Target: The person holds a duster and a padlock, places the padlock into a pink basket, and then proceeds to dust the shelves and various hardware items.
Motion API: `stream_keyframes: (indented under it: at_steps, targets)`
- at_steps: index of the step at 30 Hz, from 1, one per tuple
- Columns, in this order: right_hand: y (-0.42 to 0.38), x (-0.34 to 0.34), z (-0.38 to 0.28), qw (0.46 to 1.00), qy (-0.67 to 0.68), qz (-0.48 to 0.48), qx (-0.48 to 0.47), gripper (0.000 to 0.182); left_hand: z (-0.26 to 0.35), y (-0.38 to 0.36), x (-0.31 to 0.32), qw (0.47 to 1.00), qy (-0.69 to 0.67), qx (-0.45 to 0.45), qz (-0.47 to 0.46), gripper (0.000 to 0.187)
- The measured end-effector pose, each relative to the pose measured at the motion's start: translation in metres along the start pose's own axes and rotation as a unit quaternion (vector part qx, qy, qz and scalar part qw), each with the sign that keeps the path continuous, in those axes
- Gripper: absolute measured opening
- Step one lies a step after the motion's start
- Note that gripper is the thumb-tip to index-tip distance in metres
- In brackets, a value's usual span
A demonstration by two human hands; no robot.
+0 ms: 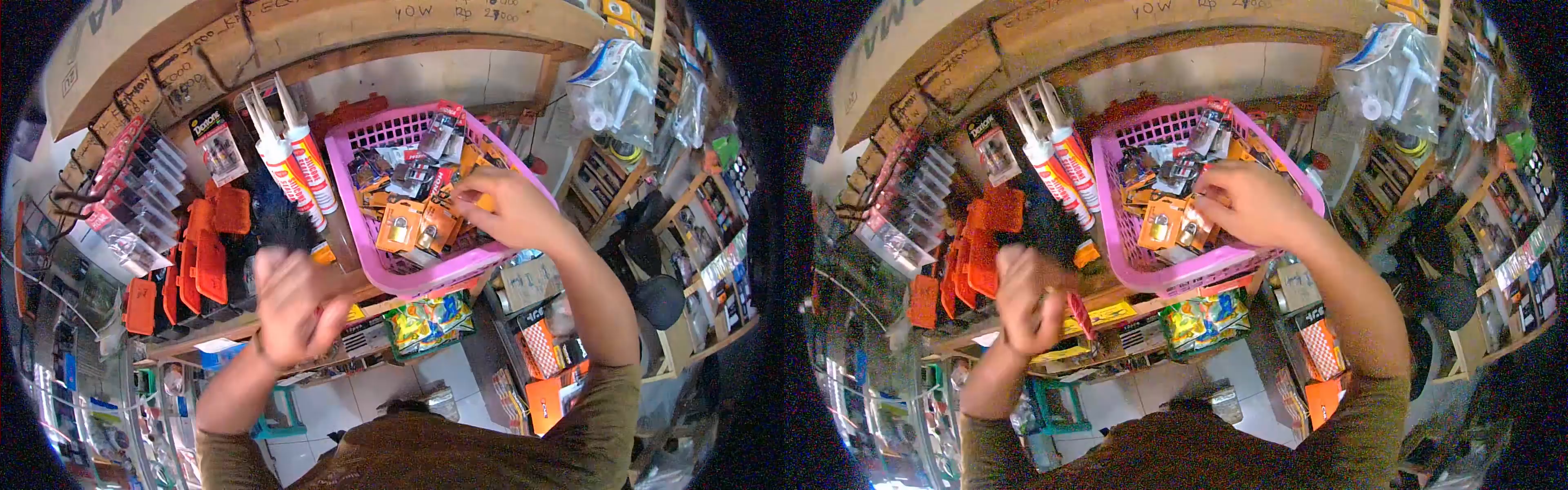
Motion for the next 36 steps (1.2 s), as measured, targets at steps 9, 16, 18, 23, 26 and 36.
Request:
stream_keyframes:
  at_steps: [9,16,18,23,26,36]
  targets:
    - [0.093,0.073,0.027,0.951,-0.190,-0.242,0.029,0.025,-0.167,0.048,0.138,0.960,-0.038,-0.255,-0.112,0.019]
    - [0.071,0.108,0.043,0.868,-0.130,-0.479,0.007,0.030,-0.195,0.015,0.170,0.942,-0.100,-0.248,-0.201,0.018]
    - [0.063,0.109,0.033,0.863,-0.048,-0.502,0.017,0.032,-0.183,0.020,0.168,0.947,-0.031,-0.209,-0.241,0.019]
    - [0.056,0.110,0.008,0.859,0.032,-0.503,-0.094,0.033,-0.178,0.030,0.167,0.912,-0.013,-0.287,-0.291,0.023]
    - [0.052,0.128,0.015,0.844,0.003,-0.521,-0.132,0.056,-0.178,0.030,0.165,0.908,-0.041,-0.309,-0.278,0.026]
    - [0.042,0.156,0.016,0.807,-0.124,-0.552,-0.166,0.059,-0.175,0.038,0.163,0.882,-0.043,-0.368,-0.290,0.028]
Point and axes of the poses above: each hand's wrist, its own y-axis towards the middle knuckle, its own x-axis out of the palm, z = x × y, the point moved 5 cm from there along y, towards the middle knuckle, and after that the axes turned 10 degrees about -y, right-handed, at the moved point
